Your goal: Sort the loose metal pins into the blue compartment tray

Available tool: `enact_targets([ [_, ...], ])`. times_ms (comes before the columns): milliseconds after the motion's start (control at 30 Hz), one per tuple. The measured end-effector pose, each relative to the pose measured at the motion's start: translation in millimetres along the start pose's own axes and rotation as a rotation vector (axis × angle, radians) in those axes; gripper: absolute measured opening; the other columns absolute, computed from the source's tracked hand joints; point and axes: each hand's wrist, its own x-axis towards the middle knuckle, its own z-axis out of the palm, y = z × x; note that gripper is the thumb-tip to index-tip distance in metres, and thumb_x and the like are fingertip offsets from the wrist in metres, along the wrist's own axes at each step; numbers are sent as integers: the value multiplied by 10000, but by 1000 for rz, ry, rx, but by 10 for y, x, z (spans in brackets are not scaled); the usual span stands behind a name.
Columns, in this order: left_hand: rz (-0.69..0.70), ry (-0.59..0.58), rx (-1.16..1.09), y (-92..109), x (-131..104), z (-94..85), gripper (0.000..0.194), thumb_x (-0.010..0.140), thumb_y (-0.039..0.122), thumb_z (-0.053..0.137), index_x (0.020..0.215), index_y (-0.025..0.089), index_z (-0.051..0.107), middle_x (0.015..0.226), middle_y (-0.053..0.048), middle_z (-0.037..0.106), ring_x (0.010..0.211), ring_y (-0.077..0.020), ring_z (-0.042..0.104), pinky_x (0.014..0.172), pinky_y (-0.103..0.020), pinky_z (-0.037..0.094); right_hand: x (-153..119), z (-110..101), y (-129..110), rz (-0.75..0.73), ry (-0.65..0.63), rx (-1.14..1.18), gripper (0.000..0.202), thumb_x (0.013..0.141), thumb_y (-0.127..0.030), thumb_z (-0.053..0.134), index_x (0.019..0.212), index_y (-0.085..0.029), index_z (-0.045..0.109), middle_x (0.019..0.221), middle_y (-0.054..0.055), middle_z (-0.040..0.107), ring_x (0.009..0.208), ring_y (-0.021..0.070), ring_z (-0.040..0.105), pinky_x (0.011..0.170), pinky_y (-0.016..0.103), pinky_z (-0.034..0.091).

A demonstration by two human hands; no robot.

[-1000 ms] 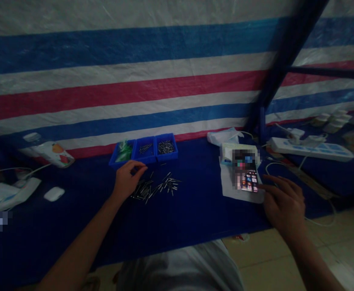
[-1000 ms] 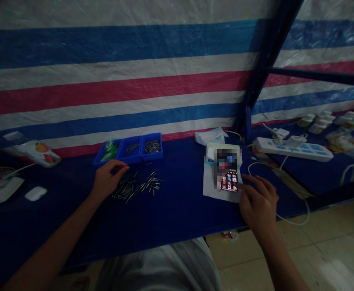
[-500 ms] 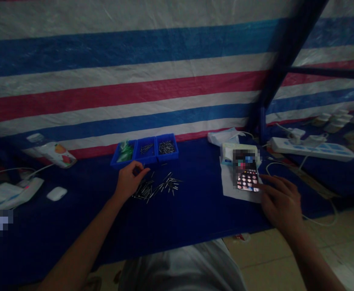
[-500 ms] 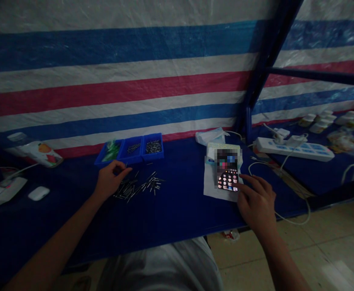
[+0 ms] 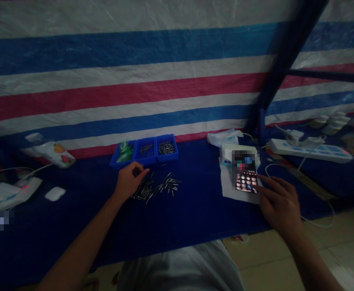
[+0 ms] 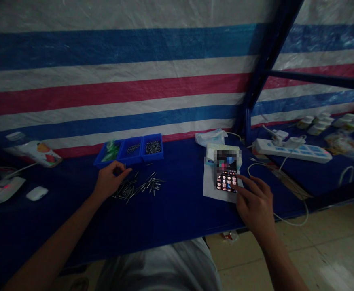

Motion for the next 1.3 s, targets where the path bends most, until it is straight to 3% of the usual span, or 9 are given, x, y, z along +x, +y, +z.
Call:
enact_targets([
  [300,20,-17,6,-7,-1,4,275,794,417,647,669,205,524,680,14,611,579,-148,538,564,-266,420,16,31,-21,31,-36,-53,297,836,-235,490,1036,-193,706,1218,103,636,1175,336,502,942,526,428],
  [500,12,-26,26,-32,-5,5,258,801,414,646,690,206,540,655,22,599,583,-152,541,568,-265,417,26,-21,-58,-2,-3,-11,236,837,-245,492,821,-205,723,1174,96,655,1168,335,510,968,534,408],
  [900,-5,-28,16,13,-3,1,253,783,419,640,679,208,546,608,32,577,550,-149,530,548,-262,403,11,39,-35,80,-10,-70,283,840,-278,485,1008,-188,696,1226,133,617,1207,363,469,972,565,393],
  [1033,4,-23,14,19,0,-2,251,782,420,636,675,211,545,603,31,573,548,-151,523,545,-265,399,33,19,-47,36,28,-33,258,844,-266,491,963,-175,701,1182,138,632,1174,343,498,984,541,399],
  [1133,18,-24,18,1,-1,1,253,790,418,637,680,211,542,620,27,581,564,-154,533,552,-265,401,38,10,-59,25,-11,-41,251,855,-275,481,918,-196,711,1186,119,636,1183,351,487,955,542,414],
  [1300,22,-35,22,-24,-9,7,241,802,400,641,691,207,548,614,34,570,551,-145,529,542,-259,395,37,11,-67,91,-25,-65,314,872,-291,451,1055,-202,690,1248,115,599,1200,353,467,946,549,406],
])
